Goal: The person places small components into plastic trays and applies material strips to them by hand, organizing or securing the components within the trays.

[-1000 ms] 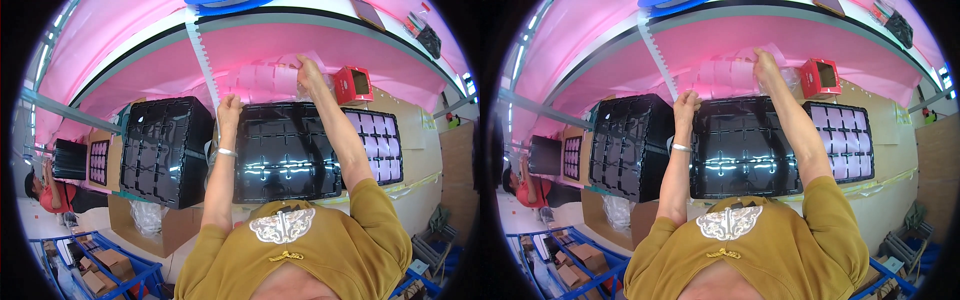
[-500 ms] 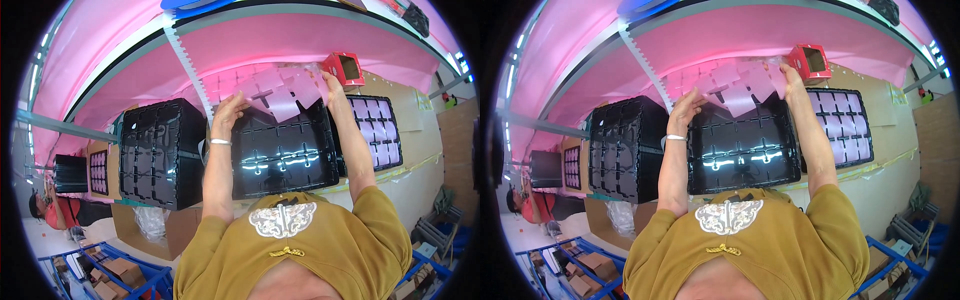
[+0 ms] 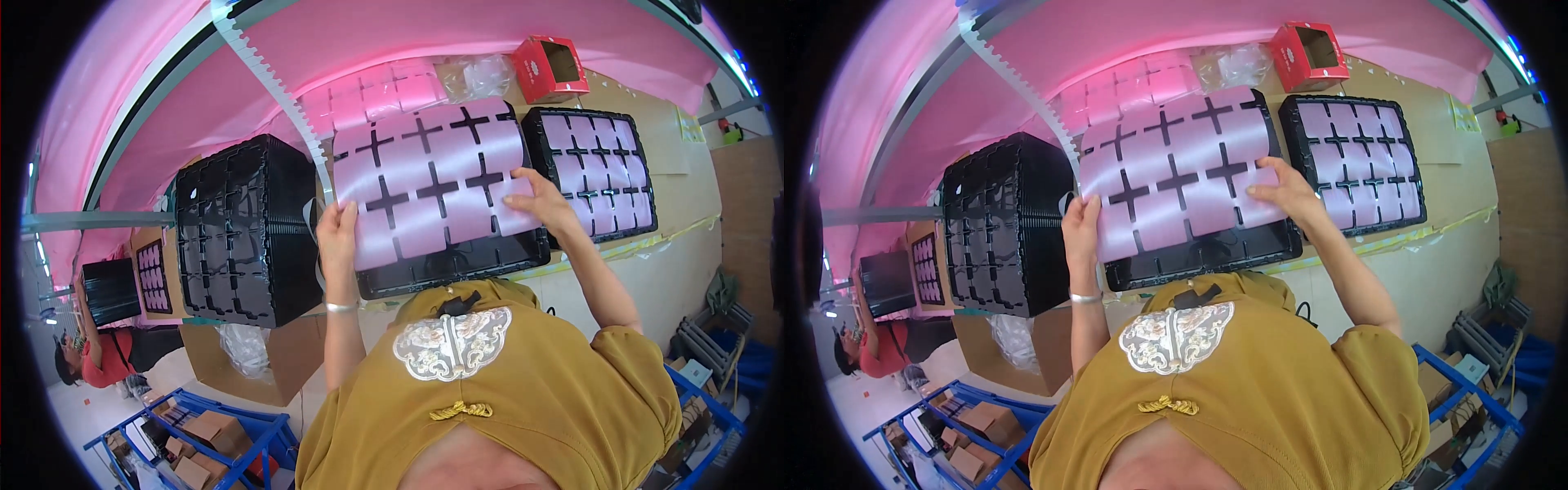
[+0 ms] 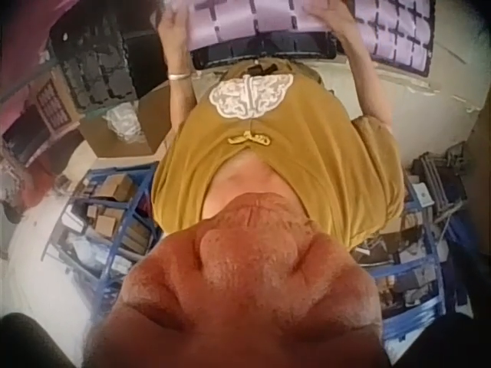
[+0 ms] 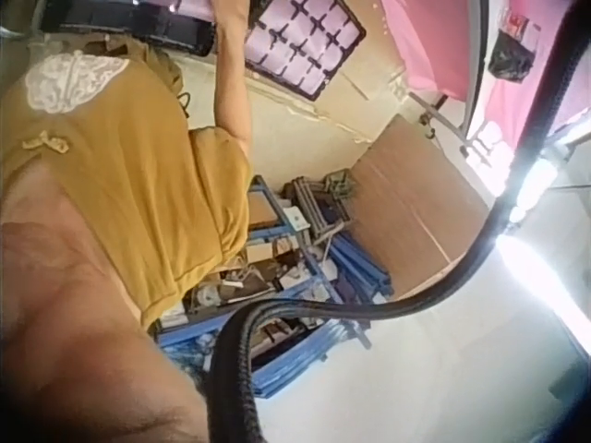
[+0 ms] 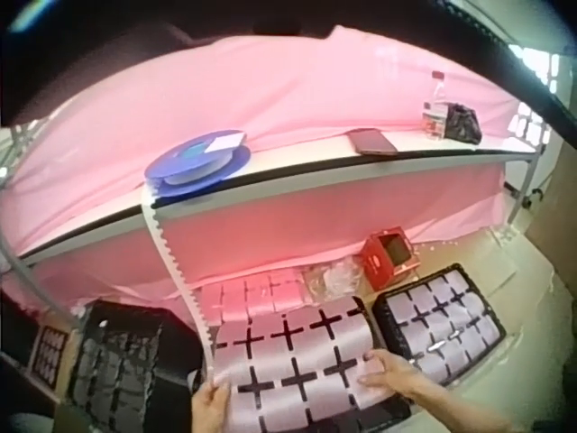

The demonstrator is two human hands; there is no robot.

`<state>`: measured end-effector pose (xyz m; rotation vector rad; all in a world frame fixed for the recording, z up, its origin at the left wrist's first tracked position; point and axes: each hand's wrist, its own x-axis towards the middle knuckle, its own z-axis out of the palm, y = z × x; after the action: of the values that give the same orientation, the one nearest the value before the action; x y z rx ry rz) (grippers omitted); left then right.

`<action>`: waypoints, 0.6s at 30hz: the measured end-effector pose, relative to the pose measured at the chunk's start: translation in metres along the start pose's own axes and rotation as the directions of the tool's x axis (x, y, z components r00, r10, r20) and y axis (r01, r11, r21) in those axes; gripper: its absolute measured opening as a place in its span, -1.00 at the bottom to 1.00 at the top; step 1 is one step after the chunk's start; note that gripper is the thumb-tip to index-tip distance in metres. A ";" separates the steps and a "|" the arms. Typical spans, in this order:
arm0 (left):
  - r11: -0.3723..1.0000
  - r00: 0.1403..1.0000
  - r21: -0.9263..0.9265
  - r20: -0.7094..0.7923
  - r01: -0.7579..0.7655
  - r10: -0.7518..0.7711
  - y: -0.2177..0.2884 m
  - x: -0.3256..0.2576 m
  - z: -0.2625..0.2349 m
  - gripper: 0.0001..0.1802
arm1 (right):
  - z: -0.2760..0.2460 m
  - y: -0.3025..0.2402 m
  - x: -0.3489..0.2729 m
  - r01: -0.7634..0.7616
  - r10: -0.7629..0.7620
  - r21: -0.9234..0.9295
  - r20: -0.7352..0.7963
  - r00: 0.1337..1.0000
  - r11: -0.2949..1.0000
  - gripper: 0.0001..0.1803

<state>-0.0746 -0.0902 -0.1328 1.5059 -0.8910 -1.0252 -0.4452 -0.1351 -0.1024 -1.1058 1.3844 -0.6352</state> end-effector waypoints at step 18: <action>0.790 0.984 0.606 -0.068 -0.091 0.165 -0.013 -0.062 -0.011 -0.43 | 0.007 0.028 -0.054 0.254 -0.286 -0.544 0.028 0.958 0.800 -0.34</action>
<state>-0.0863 -0.0272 -0.1358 1.9749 -1.2946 -0.5554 -0.4534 -0.0744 -0.1042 -1.7810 1.5136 -0.4813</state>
